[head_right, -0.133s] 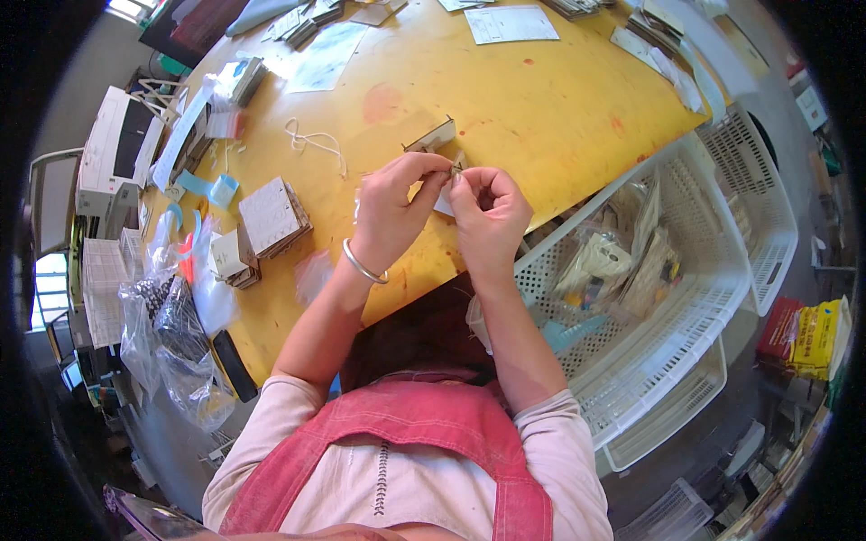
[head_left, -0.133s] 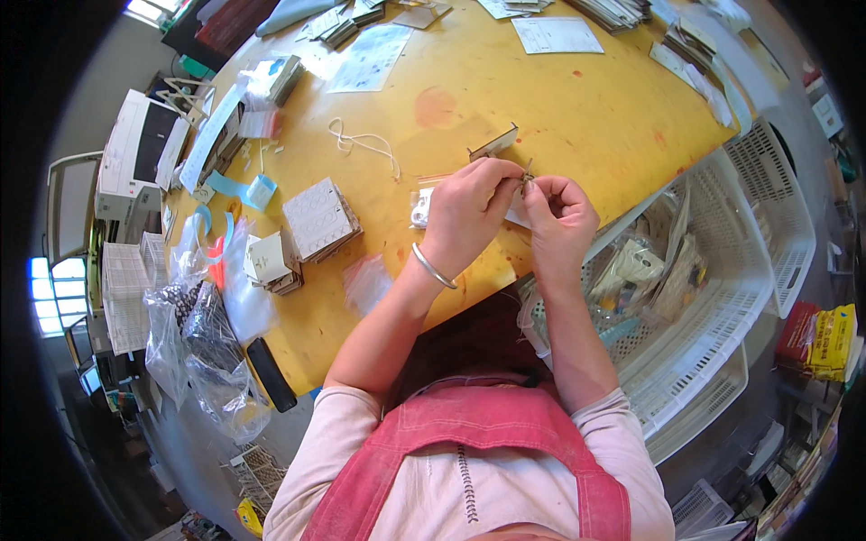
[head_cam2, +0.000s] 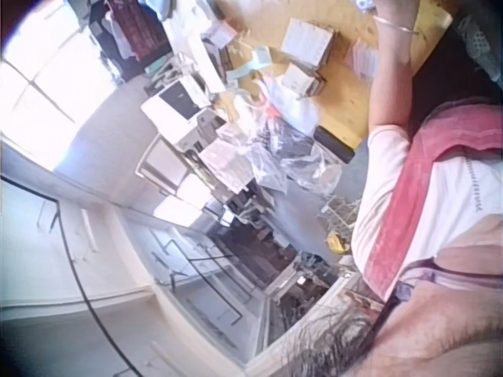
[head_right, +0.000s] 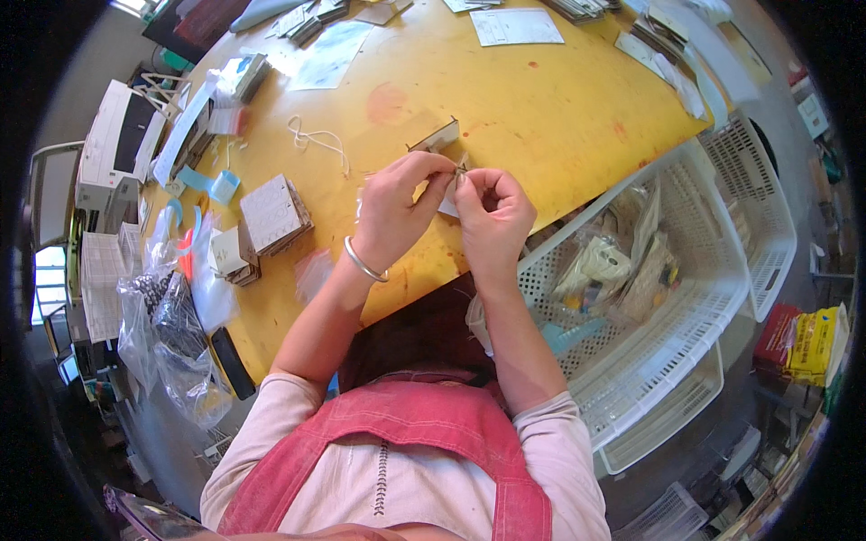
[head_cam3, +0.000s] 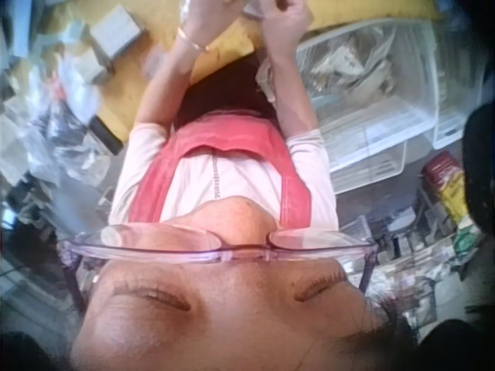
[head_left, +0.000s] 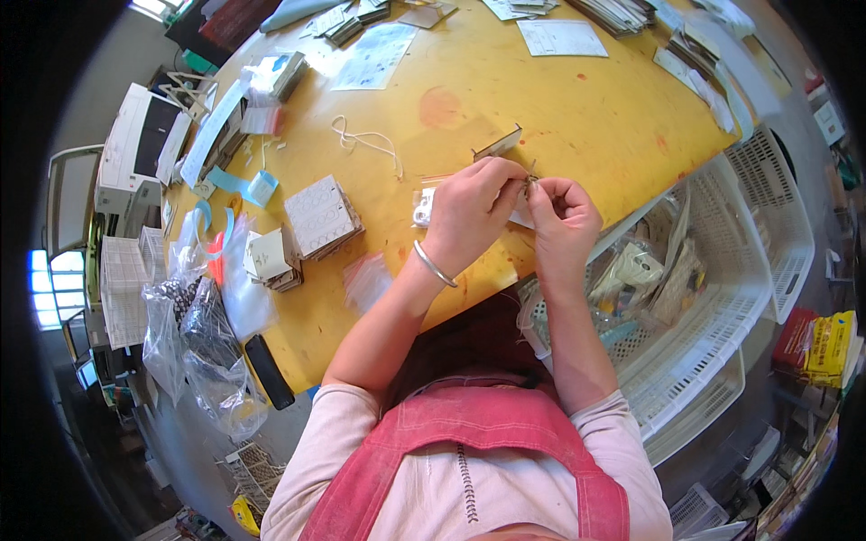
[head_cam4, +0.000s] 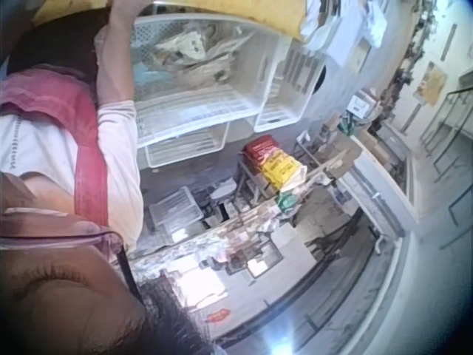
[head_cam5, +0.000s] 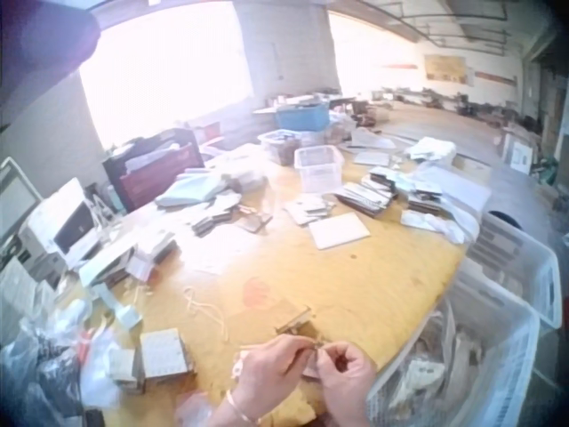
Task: The person assembles small electronic components on a yellow workbench. They handle white wires, metal plates, and small connectors, threading wires through holes and securing parts together by hand.
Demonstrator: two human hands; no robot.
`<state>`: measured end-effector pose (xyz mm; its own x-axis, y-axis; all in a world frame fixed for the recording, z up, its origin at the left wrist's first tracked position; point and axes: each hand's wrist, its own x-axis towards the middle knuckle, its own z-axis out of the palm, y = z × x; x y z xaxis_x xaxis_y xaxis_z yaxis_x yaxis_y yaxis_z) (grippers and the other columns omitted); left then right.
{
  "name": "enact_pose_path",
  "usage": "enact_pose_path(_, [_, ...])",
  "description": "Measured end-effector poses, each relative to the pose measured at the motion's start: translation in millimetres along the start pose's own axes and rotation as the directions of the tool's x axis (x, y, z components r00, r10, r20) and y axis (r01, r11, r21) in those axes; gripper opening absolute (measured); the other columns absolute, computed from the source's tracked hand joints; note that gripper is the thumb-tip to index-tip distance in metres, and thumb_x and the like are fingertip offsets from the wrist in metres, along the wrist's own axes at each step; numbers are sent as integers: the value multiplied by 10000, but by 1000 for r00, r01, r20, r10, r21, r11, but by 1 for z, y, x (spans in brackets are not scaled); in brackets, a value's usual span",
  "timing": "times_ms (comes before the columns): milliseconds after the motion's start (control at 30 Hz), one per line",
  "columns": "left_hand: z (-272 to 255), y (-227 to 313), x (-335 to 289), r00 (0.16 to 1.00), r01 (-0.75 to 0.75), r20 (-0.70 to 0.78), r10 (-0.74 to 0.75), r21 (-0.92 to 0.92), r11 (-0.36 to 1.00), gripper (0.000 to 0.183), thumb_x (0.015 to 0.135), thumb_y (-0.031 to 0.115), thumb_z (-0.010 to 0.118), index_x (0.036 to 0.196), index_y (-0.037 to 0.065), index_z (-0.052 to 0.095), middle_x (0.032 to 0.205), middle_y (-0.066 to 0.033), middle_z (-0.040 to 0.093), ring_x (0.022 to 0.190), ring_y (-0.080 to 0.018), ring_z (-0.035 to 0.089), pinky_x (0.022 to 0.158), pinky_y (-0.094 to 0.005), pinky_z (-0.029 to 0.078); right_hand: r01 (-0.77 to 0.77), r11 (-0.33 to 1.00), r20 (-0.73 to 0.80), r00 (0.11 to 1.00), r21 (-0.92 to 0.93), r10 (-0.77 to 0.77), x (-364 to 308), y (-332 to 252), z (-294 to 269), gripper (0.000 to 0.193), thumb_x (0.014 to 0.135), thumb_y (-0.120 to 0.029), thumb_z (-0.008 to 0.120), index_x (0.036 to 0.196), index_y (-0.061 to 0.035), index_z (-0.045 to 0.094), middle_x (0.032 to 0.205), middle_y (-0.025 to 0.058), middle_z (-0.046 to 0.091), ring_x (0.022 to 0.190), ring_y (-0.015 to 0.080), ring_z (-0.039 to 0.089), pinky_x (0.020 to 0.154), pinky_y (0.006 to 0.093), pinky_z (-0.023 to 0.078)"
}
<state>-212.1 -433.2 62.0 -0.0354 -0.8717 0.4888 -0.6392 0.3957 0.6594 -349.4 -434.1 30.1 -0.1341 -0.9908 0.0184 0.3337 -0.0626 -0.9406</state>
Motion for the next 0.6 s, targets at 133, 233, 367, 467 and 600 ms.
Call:
enact_pose_path(133, [-1, 0, 1, 999, -37, 3, 37, 8, 999, 123, 924, 31, 744, 1045, 30, 721, 934, -121, 745, 823, -277, 752, 720, -356, 584, -2, 1000, 12, 1000, 6, 2, 0, 1, -1, 82, 999, -64, 746, 981, 9, 712, 870, -21, 694, 751, 29, 605, 688, 204, 493])
enact_pose_path(233, [0, -2, 1, 999, -32, 16, 32, -7, 999, 133, 920, 25, 738, 1049, 23, 708, 931, -123, 733, 834, -283, 745, 738, -359, 583, -10, 1000, 34, 999, 9, 10, 0, 1, -4, 87, 1003, -68, 746, 1003, 12, 709, 886, -17, 698, 769, 33, 617, 703, 207, 506])
enact_pose_path(367, [2, -6, -1, 999, -31, 31, 31, -16, 999, 135, 920, 14, 729, 1051, 13, 693, 933, -132, 719, 847, -292, 735, 758, -364, 582, -62, 997, 54, 997, 44, 60, -1, 0, -5, 99, 1005, -64, 735, 1044, 22, 705, 922, 1, 710, 798, 50, 644, 748, 218, 537])
enact_pose_path(467, [4, -8, -2, 999, -24, 30, 25, -29, 999, 140, 919, 7, 724, 1054, 9, 687, 941, -136, 717, 852, -294, 732, 765, -366, 583, -90, 993, 52, 995, 75, 86, -2, -1, -5, 116, 1008, -60, 714, 1075, 34, 701, 965, 22, 716, 837, 66, 659, 792, 230, 553])
enact_pose_path(600, [6, -10, -4, 1000, -9, 30, 11, -36, 999, 150, 915, -1, 722, 1059, 4, 682, 951, -139, 718, 853, -291, 733, 771, -368, 585, -91, 993, 67, 994, 80, 86, -2, 0, -8, 134, 1013, -59, 696, 1098, 44, 700, 1003, 39, 716, 880, 71, 659, 815, 235, 552])
